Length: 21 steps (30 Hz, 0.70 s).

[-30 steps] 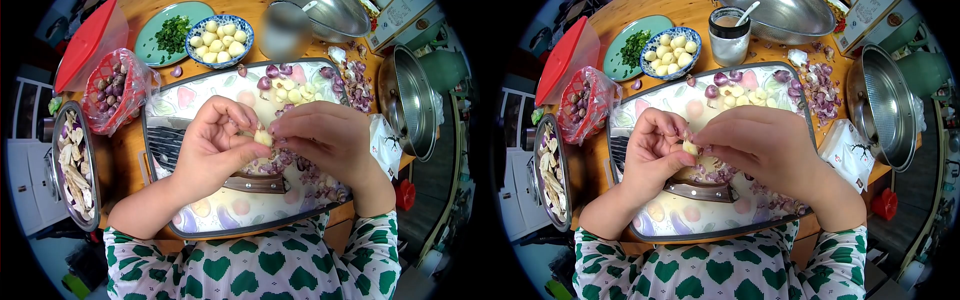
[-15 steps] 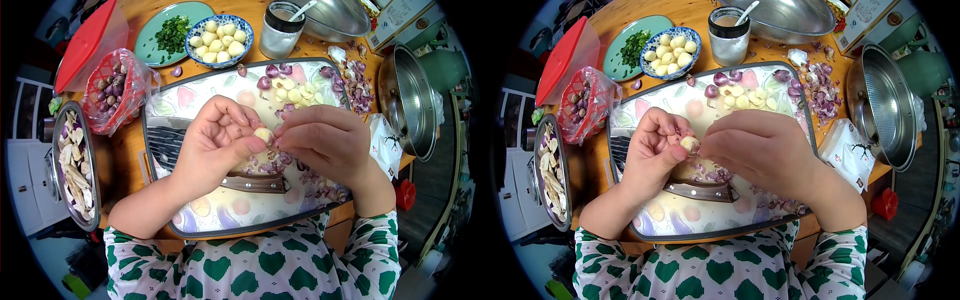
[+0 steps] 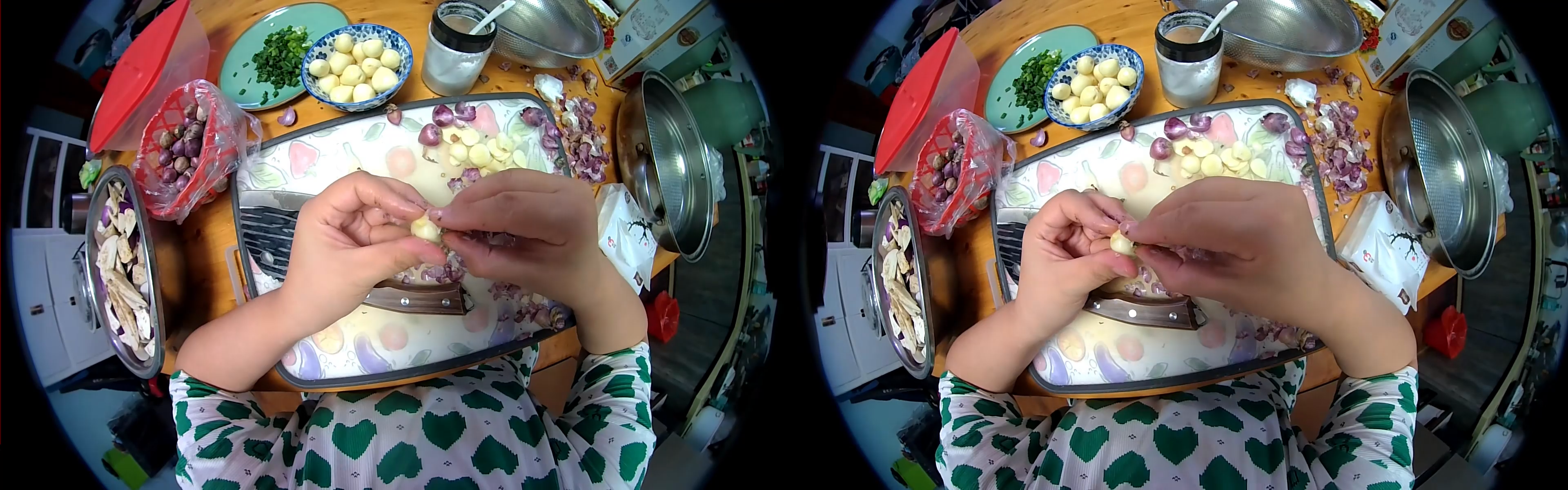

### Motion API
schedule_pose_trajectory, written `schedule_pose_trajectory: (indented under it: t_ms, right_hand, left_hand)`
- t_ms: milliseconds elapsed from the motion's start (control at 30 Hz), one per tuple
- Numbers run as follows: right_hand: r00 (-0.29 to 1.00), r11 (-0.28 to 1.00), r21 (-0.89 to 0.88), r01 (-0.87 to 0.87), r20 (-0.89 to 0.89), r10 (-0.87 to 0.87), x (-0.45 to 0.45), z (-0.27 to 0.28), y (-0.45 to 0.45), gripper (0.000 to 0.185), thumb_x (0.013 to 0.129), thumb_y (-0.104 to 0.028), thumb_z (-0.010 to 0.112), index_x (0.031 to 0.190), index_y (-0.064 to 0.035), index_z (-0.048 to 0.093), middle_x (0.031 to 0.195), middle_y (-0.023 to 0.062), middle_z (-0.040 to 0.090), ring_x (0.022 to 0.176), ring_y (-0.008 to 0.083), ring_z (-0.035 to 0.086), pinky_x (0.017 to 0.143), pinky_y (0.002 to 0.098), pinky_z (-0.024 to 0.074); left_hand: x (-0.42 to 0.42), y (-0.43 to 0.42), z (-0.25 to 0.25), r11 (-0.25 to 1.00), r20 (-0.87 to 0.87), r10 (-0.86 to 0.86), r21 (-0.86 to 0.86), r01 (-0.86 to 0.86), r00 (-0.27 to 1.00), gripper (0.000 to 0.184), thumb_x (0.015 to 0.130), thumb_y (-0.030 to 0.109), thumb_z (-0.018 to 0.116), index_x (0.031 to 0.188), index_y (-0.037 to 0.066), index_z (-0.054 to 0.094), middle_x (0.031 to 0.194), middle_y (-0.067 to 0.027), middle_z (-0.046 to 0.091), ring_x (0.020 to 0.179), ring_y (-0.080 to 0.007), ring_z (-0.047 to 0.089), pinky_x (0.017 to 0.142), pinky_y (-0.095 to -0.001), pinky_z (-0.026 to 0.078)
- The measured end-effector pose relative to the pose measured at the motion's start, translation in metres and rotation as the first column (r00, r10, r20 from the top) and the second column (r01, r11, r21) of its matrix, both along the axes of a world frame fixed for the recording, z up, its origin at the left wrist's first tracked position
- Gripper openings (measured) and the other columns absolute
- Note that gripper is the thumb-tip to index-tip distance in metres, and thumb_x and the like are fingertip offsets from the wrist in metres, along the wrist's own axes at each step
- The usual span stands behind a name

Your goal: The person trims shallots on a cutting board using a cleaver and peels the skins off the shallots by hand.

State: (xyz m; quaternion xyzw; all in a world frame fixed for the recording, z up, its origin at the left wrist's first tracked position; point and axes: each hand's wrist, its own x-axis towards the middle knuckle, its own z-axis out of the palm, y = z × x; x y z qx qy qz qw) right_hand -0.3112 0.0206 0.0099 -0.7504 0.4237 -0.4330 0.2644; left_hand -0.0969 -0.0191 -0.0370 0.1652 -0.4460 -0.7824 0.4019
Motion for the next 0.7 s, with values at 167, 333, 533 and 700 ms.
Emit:
schedule_pose_trajectory:
  t_ms: [167, 333, 533, 700]
  right_hand:
    - [1.0, 0.999, 0.039, -0.007, 0.007, 0.007, 0.001, -0.002, 0.002, 0.016, 0.073, -0.003, 0.081, 0.088, -0.0035, 0.074, 0.084, 0.0078, 0.072, 0.074, 0.0199, 0.071, 0.063, 0.0277, 0.0569]
    - [0.999, 0.995, 0.092, -0.044, 0.023, 0.042, -0.002, 0.001, 0.0, 0.015, 0.071, -0.002, 0.081, 0.084, -0.0029, 0.074, 0.084, 0.008, 0.072, 0.074, 0.0189, 0.071, 0.064, 0.0276, 0.0569]
    - [0.993, 0.995, 0.081, -0.052, 0.114, 0.043, 0.001, -0.004, 0.0, 0.018, 0.066, 0.006, 0.078, 0.082, -0.0022, 0.074, 0.084, 0.0088, 0.073, 0.073, 0.0167, 0.07, 0.062, 0.0256, 0.0552]
    - [0.99, 0.992, 0.102, -0.073, 0.127, 0.06, 0.001, -0.005, -0.001, 0.016, 0.068, 0.001, 0.08, 0.083, -0.0018, 0.072, 0.083, 0.0085, 0.072, 0.073, 0.0181, 0.069, 0.064, 0.027, 0.055]
  left_hand:
    - [0.001, 0.003, 0.001, 0.964, 0.133, 0.106, -0.256, -0.069, 0.985, 0.037, 0.072, -0.015, 0.079, 0.094, 0.004, 0.056, 0.108, -0.013, 0.061, 0.095, -0.0175, 0.065, 0.081, -0.0287, 0.055]
    - [0.004, 0.003, 0.008, 0.895, 0.237, 0.196, -0.439, -0.075, 0.951, 0.035, 0.069, -0.009, 0.085, 0.086, 0.005, 0.058, 0.102, -0.0117, 0.063, 0.09, -0.0168, 0.065, 0.079, -0.0282, 0.053]
    - [0.006, -0.001, 0.014, 0.717, 0.276, 0.362, -0.693, -0.076, 0.89, 0.034, 0.065, 0.001, 0.09, 0.079, 0.005, 0.06, 0.094, -0.0111, 0.066, 0.084, -0.0164, 0.066, 0.077, -0.0284, 0.053]
    - [0.007, -0.001, 0.02, 0.614, 0.258, 0.42, -0.786, -0.064, 0.87, 0.032, 0.066, 0.003, 0.09, 0.079, 0.005, 0.061, 0.092, -0.0114, 0.067, 0.082, -0.0174, 0.067, 0.075, -0.0293, 0.054]
